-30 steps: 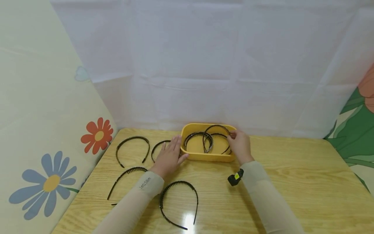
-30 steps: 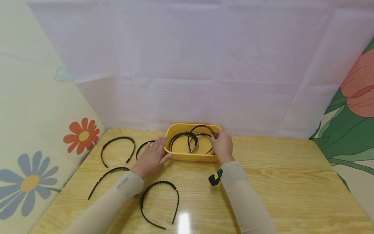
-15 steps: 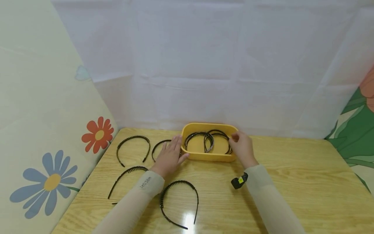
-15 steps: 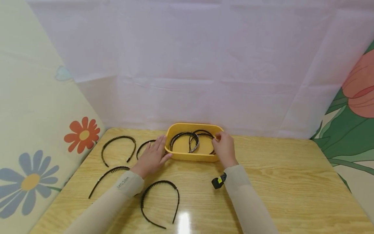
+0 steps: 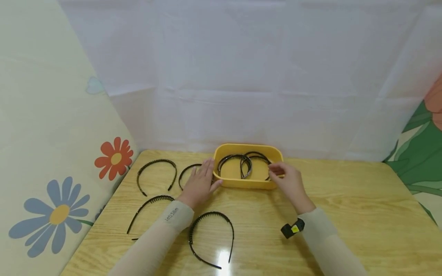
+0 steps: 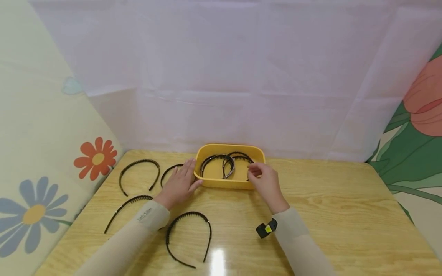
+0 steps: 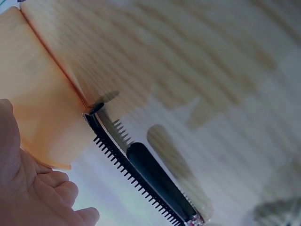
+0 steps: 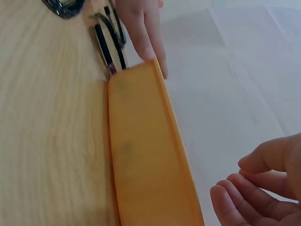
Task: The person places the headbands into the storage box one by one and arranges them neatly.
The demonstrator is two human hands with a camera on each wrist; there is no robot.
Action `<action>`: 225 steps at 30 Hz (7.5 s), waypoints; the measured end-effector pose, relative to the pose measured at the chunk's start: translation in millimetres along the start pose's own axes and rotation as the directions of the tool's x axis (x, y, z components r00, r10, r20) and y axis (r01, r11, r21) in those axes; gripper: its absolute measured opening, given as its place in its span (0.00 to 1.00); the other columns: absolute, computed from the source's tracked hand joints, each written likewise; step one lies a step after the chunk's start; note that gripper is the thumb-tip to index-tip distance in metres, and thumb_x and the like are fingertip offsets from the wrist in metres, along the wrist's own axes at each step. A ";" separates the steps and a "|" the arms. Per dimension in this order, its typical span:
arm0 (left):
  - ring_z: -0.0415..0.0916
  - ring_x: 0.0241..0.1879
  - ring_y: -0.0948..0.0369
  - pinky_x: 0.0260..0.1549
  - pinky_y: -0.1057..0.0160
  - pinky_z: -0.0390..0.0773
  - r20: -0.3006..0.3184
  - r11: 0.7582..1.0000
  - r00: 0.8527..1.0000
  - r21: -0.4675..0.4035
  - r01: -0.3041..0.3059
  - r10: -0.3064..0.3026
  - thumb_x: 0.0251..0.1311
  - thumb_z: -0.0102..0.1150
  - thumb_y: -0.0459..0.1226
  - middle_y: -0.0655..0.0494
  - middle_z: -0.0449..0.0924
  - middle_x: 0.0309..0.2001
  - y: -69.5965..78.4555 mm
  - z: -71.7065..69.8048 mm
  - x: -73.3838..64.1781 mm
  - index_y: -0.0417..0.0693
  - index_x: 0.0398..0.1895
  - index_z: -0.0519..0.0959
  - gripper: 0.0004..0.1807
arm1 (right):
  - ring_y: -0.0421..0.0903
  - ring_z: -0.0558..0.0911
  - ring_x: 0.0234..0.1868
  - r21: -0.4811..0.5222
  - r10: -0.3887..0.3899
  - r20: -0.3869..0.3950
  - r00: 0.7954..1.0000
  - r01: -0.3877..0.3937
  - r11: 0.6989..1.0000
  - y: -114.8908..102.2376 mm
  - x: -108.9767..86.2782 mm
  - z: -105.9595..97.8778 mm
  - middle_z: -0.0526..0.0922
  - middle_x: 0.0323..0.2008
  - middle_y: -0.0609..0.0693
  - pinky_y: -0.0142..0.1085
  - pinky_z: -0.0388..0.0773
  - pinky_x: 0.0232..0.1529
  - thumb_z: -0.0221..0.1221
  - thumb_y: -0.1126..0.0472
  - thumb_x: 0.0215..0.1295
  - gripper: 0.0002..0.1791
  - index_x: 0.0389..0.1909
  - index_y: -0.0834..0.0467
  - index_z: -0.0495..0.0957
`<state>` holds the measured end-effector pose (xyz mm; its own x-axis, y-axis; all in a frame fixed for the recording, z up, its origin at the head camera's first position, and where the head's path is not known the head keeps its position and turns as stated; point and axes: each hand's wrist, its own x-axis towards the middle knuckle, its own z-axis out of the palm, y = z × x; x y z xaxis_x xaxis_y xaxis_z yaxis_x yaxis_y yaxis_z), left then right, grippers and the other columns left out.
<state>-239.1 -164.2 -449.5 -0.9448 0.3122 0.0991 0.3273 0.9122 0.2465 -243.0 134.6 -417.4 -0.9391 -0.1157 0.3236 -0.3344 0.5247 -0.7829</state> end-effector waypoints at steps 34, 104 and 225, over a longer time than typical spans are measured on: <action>0.42 0.79 0.46 0.75 0.38 0.44 -0.014 1.000 1.000 -0.003 -0.003 0.003 0.78 0.41 0.57 0.39 0.42 0.80 -7.0 6.1 0.6 0.34 0.81 0.41 0.46 | 0.43 0.82 0.39 0.134 -0.017 0.588 0.809 -0.077 0.988 -24.5 -63.9 76.5 0.85 0.38 0.50 0.30 0.81 0.38 0.65 0.68 0.64 0.12 0.47 0.67 0.82; 0.41 0.80 0.46 0.75 0.39 0.43 -0.017 1.000 1.000 -0.023 0.003 -0.003 0.78 0.39 0.58 0.41 0.41 0.81 -4.3 5.5 4.1 0.37 0.81 0.40 0.45 | 0.47 0.84 0.33 0.106 0.122 0.493 0.862 -0.198 0.974 -14.2 -24.0 -4.0 0.83 0.39 0.55 0.38 0.87 0.35 0.63 0.68 0.68 0.14 0.52 0.69 0.82; 0.41 0.80 0.47 0.75 0.39 0.43 -0.007 0.999 0.999 -0.005 0.037 -0.037 0.78 0.39 0.58 0.41 0.40 0.81 0.1 8.2 2.3 0.38 0.81 0.39 0.45 | 0.48 0.86 0.26 0.234 0.350 0.165 0.922 -0.381 0.895 -2.5 57.6 66.4 0.86 0.38 0.64 0.39 0.88 0.33 0.63 0.66 0.69 0.18 0.55 0.71 0.77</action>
<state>-241.3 -161.2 -457.1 -0.9561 0.2766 0.0967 0.2925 0.9217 0.2549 -301.5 70.6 -432.2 -0.9961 -0.0620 -0.0629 0.0401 0.3165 -0.9478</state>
